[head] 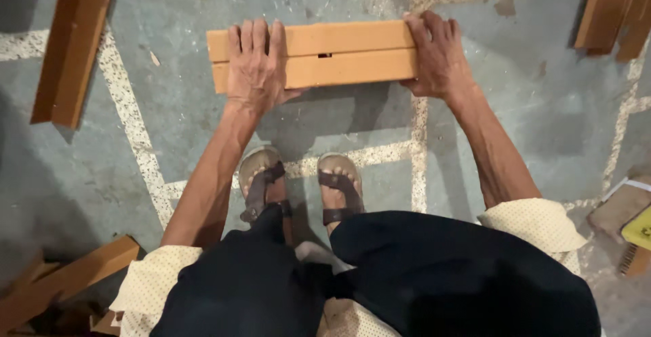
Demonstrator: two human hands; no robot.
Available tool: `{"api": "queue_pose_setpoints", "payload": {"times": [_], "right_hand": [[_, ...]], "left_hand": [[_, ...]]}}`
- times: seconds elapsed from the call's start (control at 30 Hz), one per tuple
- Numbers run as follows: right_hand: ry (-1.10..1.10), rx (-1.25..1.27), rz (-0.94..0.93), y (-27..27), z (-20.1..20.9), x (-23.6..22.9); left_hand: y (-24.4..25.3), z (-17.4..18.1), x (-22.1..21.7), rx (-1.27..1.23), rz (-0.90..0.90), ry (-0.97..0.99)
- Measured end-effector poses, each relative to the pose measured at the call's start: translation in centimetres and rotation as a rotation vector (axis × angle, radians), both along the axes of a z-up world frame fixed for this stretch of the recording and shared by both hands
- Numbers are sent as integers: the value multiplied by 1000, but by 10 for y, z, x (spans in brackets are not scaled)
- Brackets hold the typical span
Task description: The person assembles a rectangular cardboard box by hand. They fold the flaps of the cardboard pieces, interlock the tabs into slots, and press the edges to secure the structure. The process involves manipulating the cardboard to form the sides and bottom of the box.
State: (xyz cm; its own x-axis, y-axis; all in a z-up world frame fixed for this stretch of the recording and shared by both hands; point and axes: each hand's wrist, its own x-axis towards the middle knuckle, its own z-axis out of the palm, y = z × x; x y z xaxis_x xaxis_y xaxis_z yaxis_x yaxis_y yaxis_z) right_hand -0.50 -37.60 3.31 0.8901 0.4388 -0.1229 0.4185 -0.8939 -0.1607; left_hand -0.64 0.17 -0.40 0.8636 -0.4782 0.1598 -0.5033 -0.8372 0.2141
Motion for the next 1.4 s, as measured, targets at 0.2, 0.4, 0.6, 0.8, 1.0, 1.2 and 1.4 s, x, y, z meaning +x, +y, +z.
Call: {"api": "queue_pose_setpoints", "payload": {"times": [0.2,0.4,0.6,0.8,1.0,1.2,1.4], "right_hand": [[4,35,-13,4,-1,0],[25,43,-31,8,14,0],[129,-36,1,5,20,11],[182,3,-23,6,25,15],[213,-85,-72,7,17,12],[290,-155,-102,13,29,15],[349,-169,-30,8,35,22]], "left_hand": [[-2,-5,5,-5,5,4],[0,0,5,-8,5,23],[-1,-7,4,4,10,26],[-2,-8,5,35,19,49],[-4,-10,4,37,16,55],[-4,-6,6,54,13,52],[-2,-12,3,37,12,35]]}}
